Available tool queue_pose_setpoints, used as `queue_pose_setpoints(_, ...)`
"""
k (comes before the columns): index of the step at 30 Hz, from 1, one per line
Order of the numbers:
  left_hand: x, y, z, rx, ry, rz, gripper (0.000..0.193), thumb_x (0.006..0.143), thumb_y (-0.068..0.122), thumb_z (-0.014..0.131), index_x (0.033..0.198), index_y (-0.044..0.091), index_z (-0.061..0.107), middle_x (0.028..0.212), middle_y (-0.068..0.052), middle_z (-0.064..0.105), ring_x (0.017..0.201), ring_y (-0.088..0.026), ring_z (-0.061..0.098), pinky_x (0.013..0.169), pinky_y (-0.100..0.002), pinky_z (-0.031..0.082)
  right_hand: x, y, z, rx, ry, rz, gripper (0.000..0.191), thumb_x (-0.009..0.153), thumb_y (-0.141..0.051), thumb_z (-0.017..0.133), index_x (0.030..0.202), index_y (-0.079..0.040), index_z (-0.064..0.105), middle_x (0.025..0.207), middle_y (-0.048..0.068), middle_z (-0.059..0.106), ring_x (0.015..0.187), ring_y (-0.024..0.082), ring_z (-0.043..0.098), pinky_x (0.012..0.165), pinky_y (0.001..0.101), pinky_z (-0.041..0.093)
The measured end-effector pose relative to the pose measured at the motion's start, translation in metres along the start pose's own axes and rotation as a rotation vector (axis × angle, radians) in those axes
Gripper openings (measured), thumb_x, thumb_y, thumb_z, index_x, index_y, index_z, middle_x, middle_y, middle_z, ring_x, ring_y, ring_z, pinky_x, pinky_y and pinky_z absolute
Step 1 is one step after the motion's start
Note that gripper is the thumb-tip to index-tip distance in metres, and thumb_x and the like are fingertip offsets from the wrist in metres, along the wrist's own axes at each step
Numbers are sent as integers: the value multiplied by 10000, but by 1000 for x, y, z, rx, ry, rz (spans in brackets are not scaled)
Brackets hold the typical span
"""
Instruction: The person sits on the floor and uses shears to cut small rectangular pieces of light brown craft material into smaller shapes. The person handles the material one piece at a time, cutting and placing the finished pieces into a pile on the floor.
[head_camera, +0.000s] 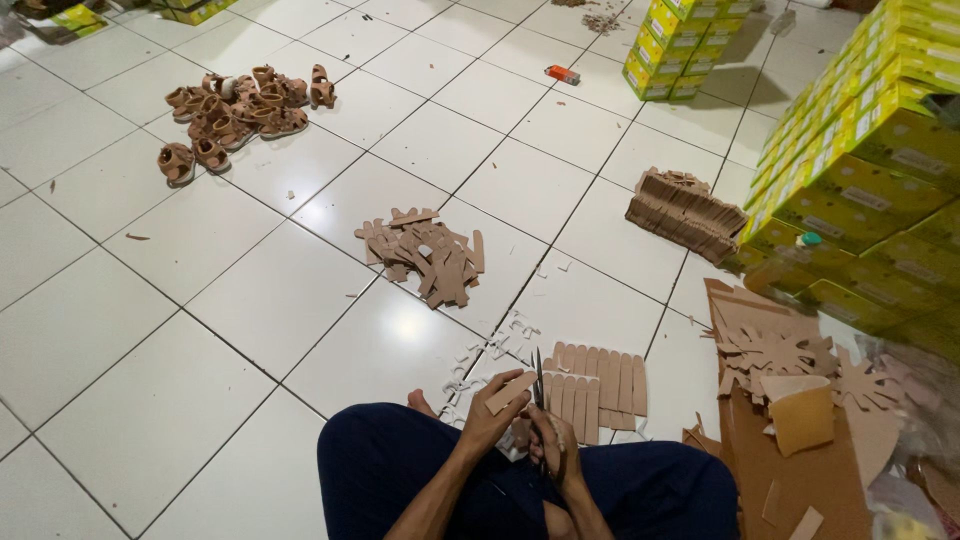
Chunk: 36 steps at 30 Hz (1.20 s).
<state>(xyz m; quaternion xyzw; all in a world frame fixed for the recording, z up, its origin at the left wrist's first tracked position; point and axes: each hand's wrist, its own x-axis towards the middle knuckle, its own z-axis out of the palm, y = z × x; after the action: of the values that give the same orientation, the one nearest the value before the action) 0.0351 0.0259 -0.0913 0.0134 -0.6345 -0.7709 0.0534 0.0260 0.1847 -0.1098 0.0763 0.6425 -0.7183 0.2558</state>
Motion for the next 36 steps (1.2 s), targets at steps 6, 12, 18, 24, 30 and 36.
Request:
queue_pose_setpoints(6,0,1,0,-26,3,-45,451,951,193,713,1351,9,615,1077,-94,747,910,-110,690,764,-258,592,2,2,0,5,-15,-11,503,958,-413,610,1063,71,696,596,-2,444,434,89,406,405,267,342)
queue_pose_setpoints(12,1,0,0,7,10,-3,436,952,176,711,1341,4,616,1073,-91,746,911,-106,691,773,-250,588,3,2,0,15,6,-10,484,958,-401,616,1036,69,694,589,-2,441,427,88,398,398,264,327)
queue_pose_setpoints(18,1,1,0,77,5,-13,452,956,218,701,1352,18,613,999,-81,736,890,-117,703,753,-269,611,2,-1,2,7,21,7,493,953,-411,623,1036,69,695,585,-6,434,420,83,391,390,262,324)
queue_pose_setpoints(24,0,4,0,85,9,-19,462,955,238,702,1353,23,611,1000,-75,739,891,-118,701,750,-271,605,0,-3,3,-27,31,-10,521,952,-426,625,1043,82,697,581,-1,437,417,84,394,390,264,331)
queue_pose_setpoints(30,0,3,-1,108,17,-4,456,952,228,709,1349,22,619,1034,-79,750,920,-123,695,775,-265,572,2,1,1,3,-3,1,501,954,-417,624,1056,68,696,585,-3,433,425,87,404,396,268,339)
queue_pose_setpoints(36,0,-2,-2,93,7,-17,447,956,218,704,1349,24,617,1047,-89,751,927,-122,696,783,-263,572,6,8,-2,25,2,19,486,959,-410,628,1061,60,695,587,0,423,430,89,395,401,270,334)
